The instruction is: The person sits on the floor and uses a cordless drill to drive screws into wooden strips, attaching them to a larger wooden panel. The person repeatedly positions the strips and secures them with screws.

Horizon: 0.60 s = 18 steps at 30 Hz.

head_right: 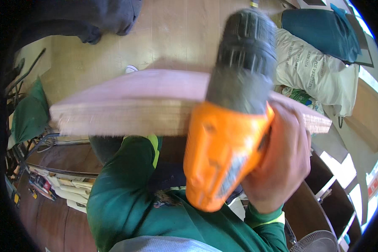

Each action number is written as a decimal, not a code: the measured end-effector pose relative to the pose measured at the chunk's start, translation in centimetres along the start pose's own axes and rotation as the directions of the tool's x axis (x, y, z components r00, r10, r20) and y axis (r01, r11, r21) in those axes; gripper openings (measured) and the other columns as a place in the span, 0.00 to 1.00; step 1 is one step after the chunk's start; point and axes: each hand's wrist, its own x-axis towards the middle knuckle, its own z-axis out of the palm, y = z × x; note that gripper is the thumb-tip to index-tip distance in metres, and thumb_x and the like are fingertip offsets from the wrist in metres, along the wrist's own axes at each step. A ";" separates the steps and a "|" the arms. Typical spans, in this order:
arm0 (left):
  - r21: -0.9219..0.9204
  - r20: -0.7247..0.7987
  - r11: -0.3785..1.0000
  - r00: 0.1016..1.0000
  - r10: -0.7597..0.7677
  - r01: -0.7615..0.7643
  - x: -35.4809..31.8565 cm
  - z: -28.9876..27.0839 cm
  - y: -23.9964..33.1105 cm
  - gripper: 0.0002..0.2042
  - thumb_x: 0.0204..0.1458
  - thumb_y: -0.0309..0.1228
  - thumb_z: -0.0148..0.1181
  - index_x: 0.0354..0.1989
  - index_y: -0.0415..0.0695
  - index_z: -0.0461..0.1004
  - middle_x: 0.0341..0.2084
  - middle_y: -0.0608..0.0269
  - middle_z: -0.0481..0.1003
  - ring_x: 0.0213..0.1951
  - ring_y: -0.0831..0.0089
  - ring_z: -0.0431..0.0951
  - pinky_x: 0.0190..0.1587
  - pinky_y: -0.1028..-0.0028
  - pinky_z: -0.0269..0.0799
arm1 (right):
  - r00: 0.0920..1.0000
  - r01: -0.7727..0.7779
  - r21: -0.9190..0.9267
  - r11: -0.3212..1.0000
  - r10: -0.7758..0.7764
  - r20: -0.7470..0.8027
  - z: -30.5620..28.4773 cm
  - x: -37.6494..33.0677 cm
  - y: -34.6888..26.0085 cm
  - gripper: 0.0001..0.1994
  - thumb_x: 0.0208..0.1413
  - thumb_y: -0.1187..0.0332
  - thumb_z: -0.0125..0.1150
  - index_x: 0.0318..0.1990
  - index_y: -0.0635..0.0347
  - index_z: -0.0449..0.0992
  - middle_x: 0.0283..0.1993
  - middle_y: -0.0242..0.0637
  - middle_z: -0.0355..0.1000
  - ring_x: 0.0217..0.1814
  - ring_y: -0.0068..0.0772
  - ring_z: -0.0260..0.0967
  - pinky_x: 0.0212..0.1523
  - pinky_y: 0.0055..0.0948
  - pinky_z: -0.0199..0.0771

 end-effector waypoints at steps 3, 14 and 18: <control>0.086 -0.009 0.992 0.995 0.098 -0.097 -3.5 -3.3 0.5 0.13 0.65 0.32 0.59 0.53 0.41 0.81 0.48 0.45 0.85 0.50 0.49 0.86 0.54 0.54 0.80 | 0.996 0.092 -0.016 0.996 -0.092 -0.006 -0.2 0.3 -0.6 0.18 0.54 0.68 0.74 0.51 0.57 0.77 0.46 0.44 0.78 0.47 0.57 0.78 0.50 0.47 0.77; -0.270 -0.366 0.613 0.668 0.648 -0.743 -43.0 -35.3 -1.9 0.06 0.61 0.24 0.67 0.45 0.43 0.82 0.54 0.51 0.80 0.57 0.54 0.81 0.62 0.58 0.76 | 0.958 0.248 -0.026 0.968 -0.249 -0.140 -1.0 -5.1 1.2 0.17 0.56 0.74 0.68 0.52 0.61 0.75 0.47 0.44 0.80 0.53 0.47 0.82 0.55 0.47 0.79; 0.443 -0.691 0.702 0.287 0.663 -0.557 -44.2 -37.2 -3.0 0.10 0.52 0.23 0.77 0.41 0.47 0.85 0.66 0.53 0.74 0.63 0.52 0.78 0.64 0.57 0.76 | 0.948 0.285 -0.036 0.958 -0.287 -0.140 -0.7 -6.2 1.6 0.17 0.56 0.73 0.69 0.53 0.62 0.77 0.48 0.44 0.81 0.53 0.47 0.83 0.55 0.46 0.80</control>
